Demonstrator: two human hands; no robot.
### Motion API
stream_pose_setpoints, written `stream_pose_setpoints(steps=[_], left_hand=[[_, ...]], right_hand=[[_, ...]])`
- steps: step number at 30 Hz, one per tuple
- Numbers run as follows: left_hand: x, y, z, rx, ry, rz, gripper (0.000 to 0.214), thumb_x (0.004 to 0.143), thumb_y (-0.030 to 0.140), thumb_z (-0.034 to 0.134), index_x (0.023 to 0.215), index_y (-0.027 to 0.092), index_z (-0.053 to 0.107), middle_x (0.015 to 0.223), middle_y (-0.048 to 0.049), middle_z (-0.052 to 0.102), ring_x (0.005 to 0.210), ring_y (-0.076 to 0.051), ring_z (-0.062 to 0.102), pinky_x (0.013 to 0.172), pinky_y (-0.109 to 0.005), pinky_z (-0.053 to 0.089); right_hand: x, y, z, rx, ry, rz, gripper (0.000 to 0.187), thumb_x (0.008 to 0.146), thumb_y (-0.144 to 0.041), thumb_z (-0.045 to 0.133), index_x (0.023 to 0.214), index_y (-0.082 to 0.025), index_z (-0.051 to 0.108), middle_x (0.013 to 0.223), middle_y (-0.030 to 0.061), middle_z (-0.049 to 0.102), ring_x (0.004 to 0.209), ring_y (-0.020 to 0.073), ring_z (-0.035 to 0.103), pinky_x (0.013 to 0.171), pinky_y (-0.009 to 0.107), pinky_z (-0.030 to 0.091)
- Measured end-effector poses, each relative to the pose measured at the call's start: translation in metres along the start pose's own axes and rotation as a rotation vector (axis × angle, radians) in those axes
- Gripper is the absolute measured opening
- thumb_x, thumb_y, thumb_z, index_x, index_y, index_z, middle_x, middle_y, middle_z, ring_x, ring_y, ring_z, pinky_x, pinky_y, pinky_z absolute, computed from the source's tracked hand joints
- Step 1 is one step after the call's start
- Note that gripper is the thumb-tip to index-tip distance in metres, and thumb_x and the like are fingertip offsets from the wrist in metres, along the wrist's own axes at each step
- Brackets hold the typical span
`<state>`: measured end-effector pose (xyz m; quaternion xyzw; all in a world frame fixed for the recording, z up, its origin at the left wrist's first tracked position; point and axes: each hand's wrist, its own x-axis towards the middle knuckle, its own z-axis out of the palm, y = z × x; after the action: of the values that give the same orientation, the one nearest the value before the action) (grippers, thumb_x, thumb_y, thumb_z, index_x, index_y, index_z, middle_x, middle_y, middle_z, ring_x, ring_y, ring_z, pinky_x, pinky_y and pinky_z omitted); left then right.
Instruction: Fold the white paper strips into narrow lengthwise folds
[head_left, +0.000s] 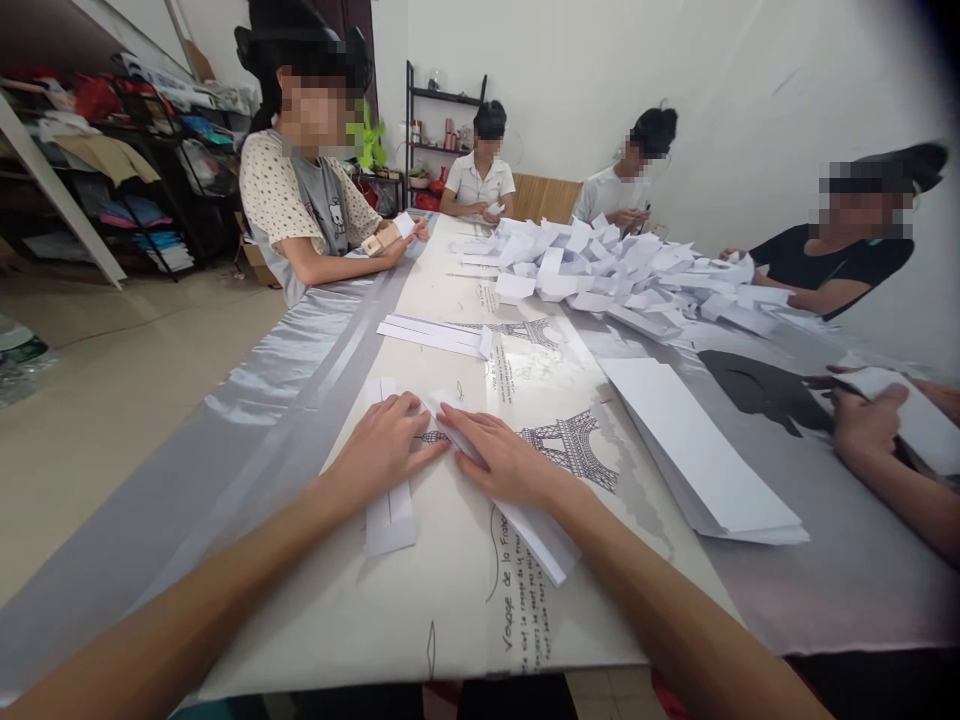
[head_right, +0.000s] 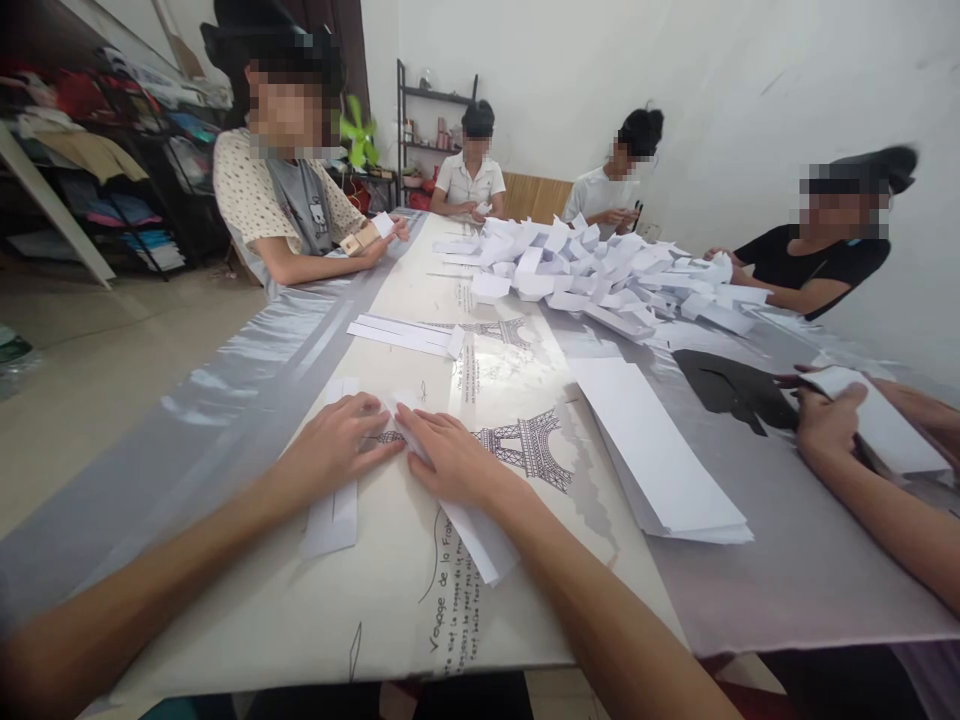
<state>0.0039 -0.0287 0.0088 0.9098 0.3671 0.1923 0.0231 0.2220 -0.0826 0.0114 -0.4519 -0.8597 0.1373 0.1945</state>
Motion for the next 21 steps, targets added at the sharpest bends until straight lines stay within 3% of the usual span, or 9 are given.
stream_pose_setpoints(steps=[5,14,21], left_hand=[[0.0011,-0.0001,-0.0026,-0.013,-0.015,-0.018,0.037,0.099,0.052,0.051,0.087,0.020,0.067,0.103,-0.0074,0.058,0.095,-0.025,0.058,0.086,-0.041,0.049],[0.0010,0.0005,-0.0043,-0.021,-0.007,-0.012,0.036,0.098,0.050,0.052,0.088,0.021,0.070,0.102,-0.0075,0.060,0.095,-0.025,0.059,0.085,-0.041,0.049],[0.0018,-0.0066,0.0039,-0.051,-0.029,0.070,0.034,0.101,0.047,0.052,0.108,0.020,0.070,0.134,-0.0121,0.063,0.127,-0.029,0.055,0.107,-0.046,0.044]], right_hand=[[0.0005,-0.0015,-0.0005,0.006,-0.008,0.006,0.079,0.098,-0.018,0.045,0.164,-0.032,0.004,0.157,0.0026,0.046,0.147,0.0270,0.039,0.121,0.052,0.036],[0.0009,-0.0041,0.0009,0.011,-0.008,0.010,0.081,0.100,-0.021,0.046,0.164,-0.034,-0.001,0.158,0.0032,0.044,0.149,0.0291,0.036,0.122,0.056,0.033],[0.0007,-0.0045,0.0007,0.033,-0.028,0.014,0.075,0.100,-0.022,0.044,0.163,-0.031,0.007,0.158,0.0039,0.044,0.149,0.0282,0.034,0.123,0.055,0.031]])
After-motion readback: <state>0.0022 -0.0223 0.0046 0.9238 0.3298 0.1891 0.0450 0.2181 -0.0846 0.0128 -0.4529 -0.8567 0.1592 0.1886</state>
